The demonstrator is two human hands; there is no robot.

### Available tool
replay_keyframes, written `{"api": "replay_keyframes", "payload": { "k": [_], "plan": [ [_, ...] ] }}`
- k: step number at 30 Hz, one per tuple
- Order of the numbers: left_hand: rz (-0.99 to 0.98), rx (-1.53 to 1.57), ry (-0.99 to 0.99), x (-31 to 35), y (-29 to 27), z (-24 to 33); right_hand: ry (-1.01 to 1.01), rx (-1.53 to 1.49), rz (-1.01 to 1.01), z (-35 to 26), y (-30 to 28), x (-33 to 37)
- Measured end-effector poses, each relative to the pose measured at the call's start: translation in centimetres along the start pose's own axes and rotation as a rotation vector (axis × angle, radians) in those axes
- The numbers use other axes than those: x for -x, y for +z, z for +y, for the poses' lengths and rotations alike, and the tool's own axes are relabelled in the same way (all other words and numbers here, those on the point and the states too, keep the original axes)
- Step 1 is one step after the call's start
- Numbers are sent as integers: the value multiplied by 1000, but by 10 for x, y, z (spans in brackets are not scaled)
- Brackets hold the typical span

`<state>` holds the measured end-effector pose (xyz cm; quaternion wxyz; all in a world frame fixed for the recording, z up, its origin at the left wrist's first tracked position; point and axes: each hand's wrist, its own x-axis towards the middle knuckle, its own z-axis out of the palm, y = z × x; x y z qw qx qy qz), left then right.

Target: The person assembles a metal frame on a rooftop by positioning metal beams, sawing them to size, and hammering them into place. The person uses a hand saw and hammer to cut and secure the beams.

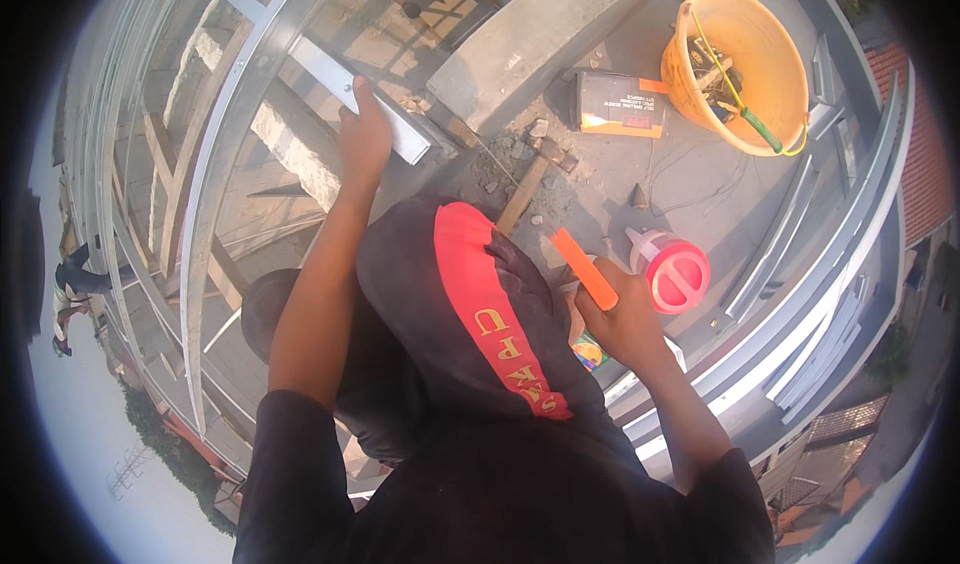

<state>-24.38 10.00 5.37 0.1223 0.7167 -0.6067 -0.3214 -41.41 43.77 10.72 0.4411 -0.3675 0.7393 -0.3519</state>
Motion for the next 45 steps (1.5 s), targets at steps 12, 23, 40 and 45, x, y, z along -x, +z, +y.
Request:
{"api": "replay_keyframes", "payload": {
  "k": [12, 23, 40, 45],
  "plan": [
    [17, -18, 25, -6, 0, -1, 14, -5, -42, 10, 6, -4],
    [23, 52, 57, -12, 5, 7, -65, 81, -26, 7, 14, -38],
    [46, -9, 22, -5, -3, 4, -96, -1, 60, -2, 3, 13],
    [23, 12, 52, -9, 14, 11, -128, 139, 101, -7, 41, -107]
  ]
}}
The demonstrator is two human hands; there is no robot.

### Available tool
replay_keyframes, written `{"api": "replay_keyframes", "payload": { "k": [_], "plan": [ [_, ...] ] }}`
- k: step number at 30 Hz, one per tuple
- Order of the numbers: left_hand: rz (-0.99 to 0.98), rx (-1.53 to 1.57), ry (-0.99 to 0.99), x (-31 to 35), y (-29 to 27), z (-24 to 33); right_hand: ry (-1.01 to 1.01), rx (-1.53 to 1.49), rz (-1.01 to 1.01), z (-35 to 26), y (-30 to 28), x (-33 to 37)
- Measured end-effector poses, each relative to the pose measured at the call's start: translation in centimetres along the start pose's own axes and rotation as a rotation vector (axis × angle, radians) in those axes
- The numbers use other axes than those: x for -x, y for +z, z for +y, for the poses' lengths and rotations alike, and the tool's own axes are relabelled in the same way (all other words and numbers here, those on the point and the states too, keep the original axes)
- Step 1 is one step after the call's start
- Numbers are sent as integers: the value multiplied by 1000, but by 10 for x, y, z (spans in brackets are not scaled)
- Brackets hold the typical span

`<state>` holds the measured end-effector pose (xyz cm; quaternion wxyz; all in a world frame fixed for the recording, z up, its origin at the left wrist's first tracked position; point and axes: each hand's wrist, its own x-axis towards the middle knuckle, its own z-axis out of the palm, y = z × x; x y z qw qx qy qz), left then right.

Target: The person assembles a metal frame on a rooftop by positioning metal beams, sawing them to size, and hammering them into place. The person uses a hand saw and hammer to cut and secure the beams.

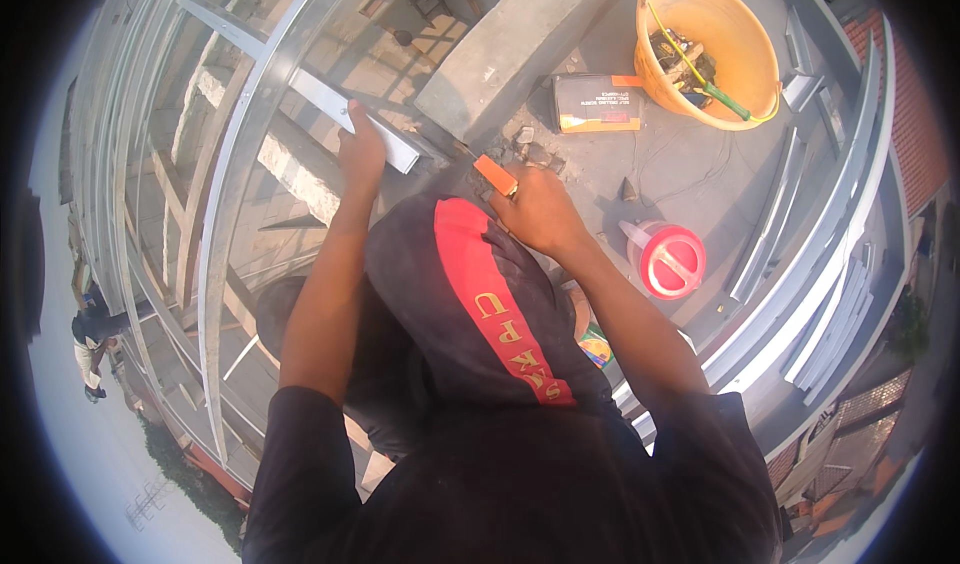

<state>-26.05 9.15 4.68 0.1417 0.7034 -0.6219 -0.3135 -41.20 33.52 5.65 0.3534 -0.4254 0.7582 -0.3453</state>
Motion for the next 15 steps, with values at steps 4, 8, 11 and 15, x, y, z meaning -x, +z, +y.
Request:
{"api": "replay_keyframes", "payload": {
  "k": [4, 8, 11, 15],
  "plan": [
    [3, 58, -26, 2, -9, -4, 16, -207, -101, -17, -64, 73],
    [-15, 91, 25, 2, -6, -15, 54, -143, -219, -14, -72, 91],
    [-1, 81, 16, -3, -2, -16, -1, -38, -183, 9, -25, 47],
    [-22, 82, 26, 1, -2, -10, 27, -90, -198, 2, 9, -16]
  ]
}}
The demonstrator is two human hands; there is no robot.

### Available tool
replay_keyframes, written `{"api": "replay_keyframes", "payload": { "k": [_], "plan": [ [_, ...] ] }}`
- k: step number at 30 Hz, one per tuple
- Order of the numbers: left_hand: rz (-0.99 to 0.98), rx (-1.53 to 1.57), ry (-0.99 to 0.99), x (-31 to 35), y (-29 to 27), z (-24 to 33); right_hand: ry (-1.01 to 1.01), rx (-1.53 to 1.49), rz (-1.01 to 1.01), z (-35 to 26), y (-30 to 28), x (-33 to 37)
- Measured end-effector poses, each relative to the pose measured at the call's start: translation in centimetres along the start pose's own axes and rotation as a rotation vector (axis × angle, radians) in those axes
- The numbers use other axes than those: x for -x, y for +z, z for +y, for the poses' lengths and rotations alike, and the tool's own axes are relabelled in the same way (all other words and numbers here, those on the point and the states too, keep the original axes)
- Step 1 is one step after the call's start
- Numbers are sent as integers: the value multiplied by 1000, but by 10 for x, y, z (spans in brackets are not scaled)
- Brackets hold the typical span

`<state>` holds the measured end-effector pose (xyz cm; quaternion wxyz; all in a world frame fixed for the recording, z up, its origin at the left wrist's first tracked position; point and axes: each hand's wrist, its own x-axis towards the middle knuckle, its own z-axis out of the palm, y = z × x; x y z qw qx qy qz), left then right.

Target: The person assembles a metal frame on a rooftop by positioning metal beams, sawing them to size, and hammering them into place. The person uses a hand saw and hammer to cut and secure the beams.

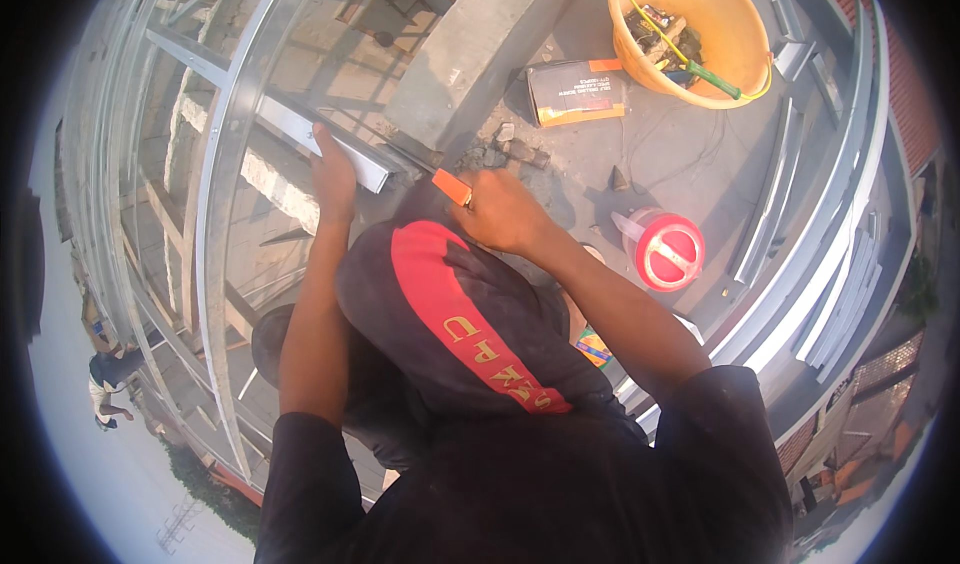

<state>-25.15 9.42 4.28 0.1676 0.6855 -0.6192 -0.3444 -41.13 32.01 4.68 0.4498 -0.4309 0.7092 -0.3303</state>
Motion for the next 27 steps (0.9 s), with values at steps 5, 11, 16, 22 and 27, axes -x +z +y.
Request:
{"api": "replay_keyframes", "payload": {
  "k": [5, 11, 16, 22, 27],
  "plan": [
    [-32, 13, -3, 14, -11, 2, 111, -167, -160, -10, -72, 95],
    [1, 28, 8, -3, 7, -10, -8, 3, -1, 0, -2, 14],
    [36, -28, -59, 1, 0, -1, -93, -15, 19, -15, -13, 33],
    [16, -45, -52, -3, -7, -4, 223, -49, 16, -22, -109, 216],
    [-24, -62, -90, -4, -10, -8, 56, 66, 427, -43, -119, 290]
  ]
}}
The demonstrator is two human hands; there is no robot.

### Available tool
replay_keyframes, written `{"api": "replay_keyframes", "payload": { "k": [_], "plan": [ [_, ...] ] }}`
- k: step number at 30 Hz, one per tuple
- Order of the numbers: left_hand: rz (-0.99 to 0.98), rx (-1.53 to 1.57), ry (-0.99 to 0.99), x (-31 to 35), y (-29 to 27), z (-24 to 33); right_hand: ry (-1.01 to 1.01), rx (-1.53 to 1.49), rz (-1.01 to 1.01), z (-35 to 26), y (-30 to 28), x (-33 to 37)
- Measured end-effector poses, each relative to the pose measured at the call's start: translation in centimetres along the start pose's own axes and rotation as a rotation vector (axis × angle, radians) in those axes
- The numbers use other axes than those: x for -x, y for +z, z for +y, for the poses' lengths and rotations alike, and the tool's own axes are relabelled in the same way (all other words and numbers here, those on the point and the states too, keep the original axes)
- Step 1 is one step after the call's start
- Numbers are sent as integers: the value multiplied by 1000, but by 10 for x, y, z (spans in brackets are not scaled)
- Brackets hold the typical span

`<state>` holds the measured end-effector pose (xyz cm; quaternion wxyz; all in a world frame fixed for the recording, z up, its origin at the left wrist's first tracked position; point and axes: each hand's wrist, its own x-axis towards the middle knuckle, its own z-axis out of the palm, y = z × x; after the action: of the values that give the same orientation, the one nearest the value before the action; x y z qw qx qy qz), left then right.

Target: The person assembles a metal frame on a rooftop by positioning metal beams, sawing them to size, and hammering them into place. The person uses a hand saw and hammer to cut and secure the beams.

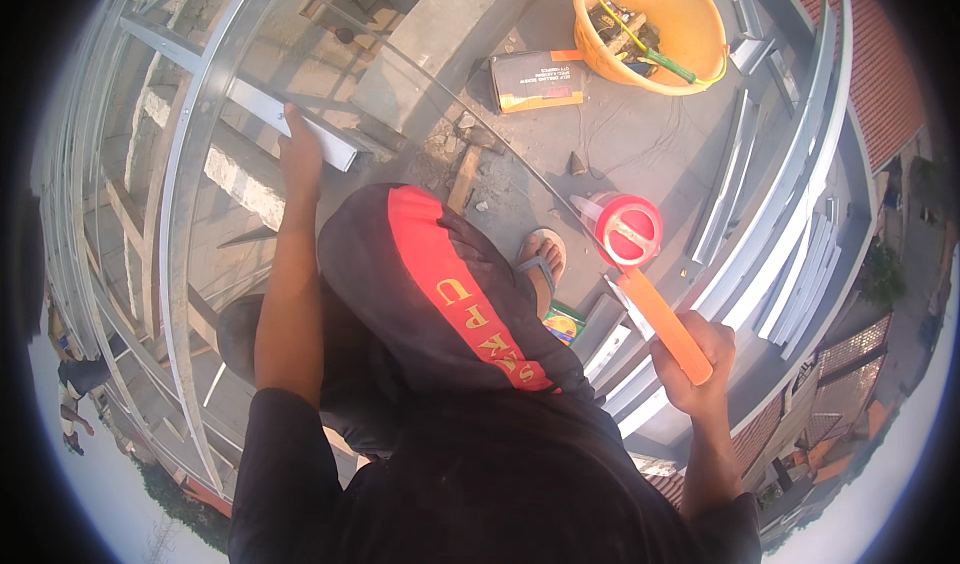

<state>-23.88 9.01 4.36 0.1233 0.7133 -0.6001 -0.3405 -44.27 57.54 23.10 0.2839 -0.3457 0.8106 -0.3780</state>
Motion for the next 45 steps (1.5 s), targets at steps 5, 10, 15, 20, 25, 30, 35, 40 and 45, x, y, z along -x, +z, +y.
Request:
{"api": "replay_keyframes", "payload": {
  "k": [5, 10, 15, 20, 25, 30, 35, 40, 45],
  "plan": [
    [174, 246, 205, 30, -2, -16, -133, 281, 607, 2, 21, 41],
    [185, 328, 654, 128, -15, -15, -98, 369, 951, 40, 5, 12],
    [-773, -42, 627, 145, 49, -80, 200, 426, 976, 131, -6, -77],
    [-594, -553, 353, 127, 108, -161, 523, 643, 797, 222, -8, -161],
    [-610, -674, 84, 145, 115, -134, 597, 816, 546, 286, -4, -191],
    [-711, -551, 60, 151, 139, -134, 420, 986, 369, 332, -34, -180],
    [-895, -336, 25, 195, 143, -88, 178, 392, 501, 168, 39, -163],
    [-909, 47, -25, 215, 179, -110, 251, 145, -38, 140, 206, -187],
    [-1121, 393, -415, 188, 162, -99, 718, -332, -360, 194, 291, -226]
  ]
}}
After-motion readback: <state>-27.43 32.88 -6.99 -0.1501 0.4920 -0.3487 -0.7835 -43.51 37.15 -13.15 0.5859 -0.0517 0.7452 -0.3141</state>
